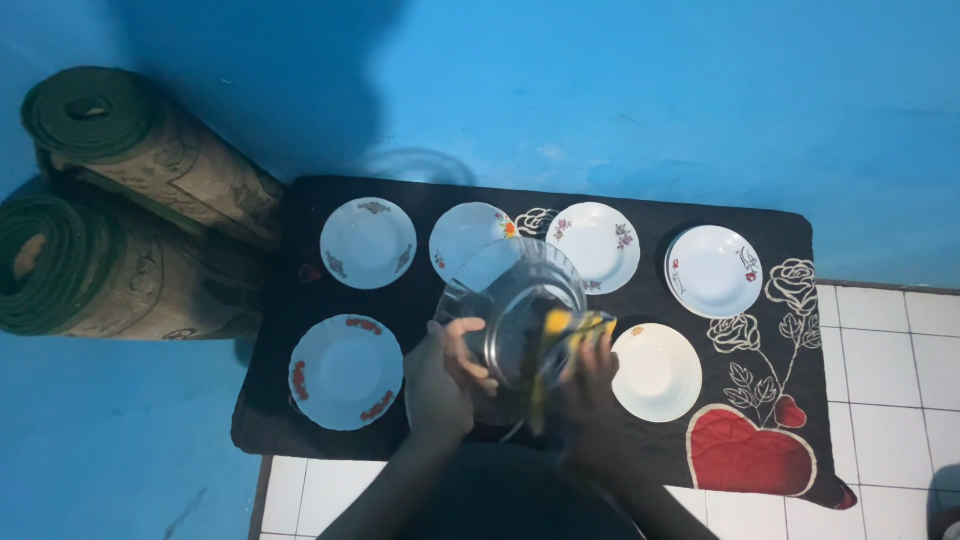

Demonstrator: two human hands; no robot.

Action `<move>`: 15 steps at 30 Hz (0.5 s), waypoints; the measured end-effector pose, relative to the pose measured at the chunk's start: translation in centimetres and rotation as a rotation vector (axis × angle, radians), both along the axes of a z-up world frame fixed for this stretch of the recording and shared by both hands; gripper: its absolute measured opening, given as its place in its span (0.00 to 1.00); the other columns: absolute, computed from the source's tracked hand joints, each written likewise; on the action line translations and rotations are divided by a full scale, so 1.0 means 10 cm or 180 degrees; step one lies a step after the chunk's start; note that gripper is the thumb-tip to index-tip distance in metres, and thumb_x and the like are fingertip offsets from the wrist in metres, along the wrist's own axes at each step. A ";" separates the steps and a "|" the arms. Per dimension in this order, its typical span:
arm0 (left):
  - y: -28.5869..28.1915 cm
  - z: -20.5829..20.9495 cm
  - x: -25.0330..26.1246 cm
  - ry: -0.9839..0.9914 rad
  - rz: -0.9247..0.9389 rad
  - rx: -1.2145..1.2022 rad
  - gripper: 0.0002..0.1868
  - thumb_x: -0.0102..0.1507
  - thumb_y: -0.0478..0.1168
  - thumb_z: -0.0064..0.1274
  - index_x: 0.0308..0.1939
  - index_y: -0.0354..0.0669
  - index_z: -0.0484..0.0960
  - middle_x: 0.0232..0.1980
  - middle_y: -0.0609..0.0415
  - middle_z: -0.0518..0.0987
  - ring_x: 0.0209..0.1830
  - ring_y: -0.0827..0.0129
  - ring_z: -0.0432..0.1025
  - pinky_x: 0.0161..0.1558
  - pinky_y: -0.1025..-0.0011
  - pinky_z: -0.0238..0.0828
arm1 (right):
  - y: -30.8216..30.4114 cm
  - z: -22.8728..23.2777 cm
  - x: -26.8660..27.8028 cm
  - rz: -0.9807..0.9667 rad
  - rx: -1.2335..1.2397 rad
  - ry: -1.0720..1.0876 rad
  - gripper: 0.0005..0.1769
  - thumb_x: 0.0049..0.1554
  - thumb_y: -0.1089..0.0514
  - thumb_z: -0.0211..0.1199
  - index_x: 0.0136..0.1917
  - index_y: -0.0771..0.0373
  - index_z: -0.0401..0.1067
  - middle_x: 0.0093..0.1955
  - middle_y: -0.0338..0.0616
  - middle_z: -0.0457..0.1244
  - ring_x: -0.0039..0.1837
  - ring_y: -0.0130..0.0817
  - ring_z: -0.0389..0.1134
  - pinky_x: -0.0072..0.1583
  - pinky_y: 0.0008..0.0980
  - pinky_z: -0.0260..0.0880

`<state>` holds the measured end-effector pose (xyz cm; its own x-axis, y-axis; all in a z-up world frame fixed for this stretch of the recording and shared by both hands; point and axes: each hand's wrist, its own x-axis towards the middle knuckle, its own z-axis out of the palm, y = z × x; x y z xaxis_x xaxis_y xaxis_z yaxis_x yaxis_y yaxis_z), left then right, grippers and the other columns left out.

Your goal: Wiping and drying various plates using a cloth on a table.

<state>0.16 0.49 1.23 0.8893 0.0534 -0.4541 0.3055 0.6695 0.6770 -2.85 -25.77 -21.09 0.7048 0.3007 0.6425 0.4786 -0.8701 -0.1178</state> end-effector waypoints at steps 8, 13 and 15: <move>-0.11 -0.16 -0.24 0.0091 -0.0822 0.0559 0.31 0.73 0.56 0.26 0.53 0.37 0.79 0.27 0.50 0.78 0.23 0.70 0.76 0.27 0.72 0.75 | 0.43 2.28 0.40 0.0521 0.2362 0.1923 0.49 0.53 0.44 0.68 0.79 0.63 0.52 0.79 0.56 0.49 0.79 0.64 0.49 0.73 0.62 0.54; -0.03 -0.62 -0.33 -0.1339 -0.0972 0.2655 0.28 0.77 0.54 0.28 0.56 0.35 0.76 0.37 0.46 0.79 0.35 0.66 0.78 0.36 0.71 0.78 | 0.52 1.45 0.33 0.0241 0.0201 0.0253 0.34 0.54 0.41 0.68 0.72 0.45 0.67 0.80 0.40 0.51 0.80 0.66 0.47 0.64 0.64 0.58; 0.05 -0.89 -0.33 -0.2238 -0.0834 0.4141 0.27 0.78 0.54 0.30 0.58 0.31 0.72 0.46 0.45 0.81 0.44 0.67 0.80 0.44 0.71 0.79 | 0.69 1.64 0.09 0.0438 -0.0602 -0.0145 0.29 0.59 0.50 0.66 0.72 0.35 0.65 0.82 0.37 0.48 0.87 0.64 0.41 0.74 0.77 0.53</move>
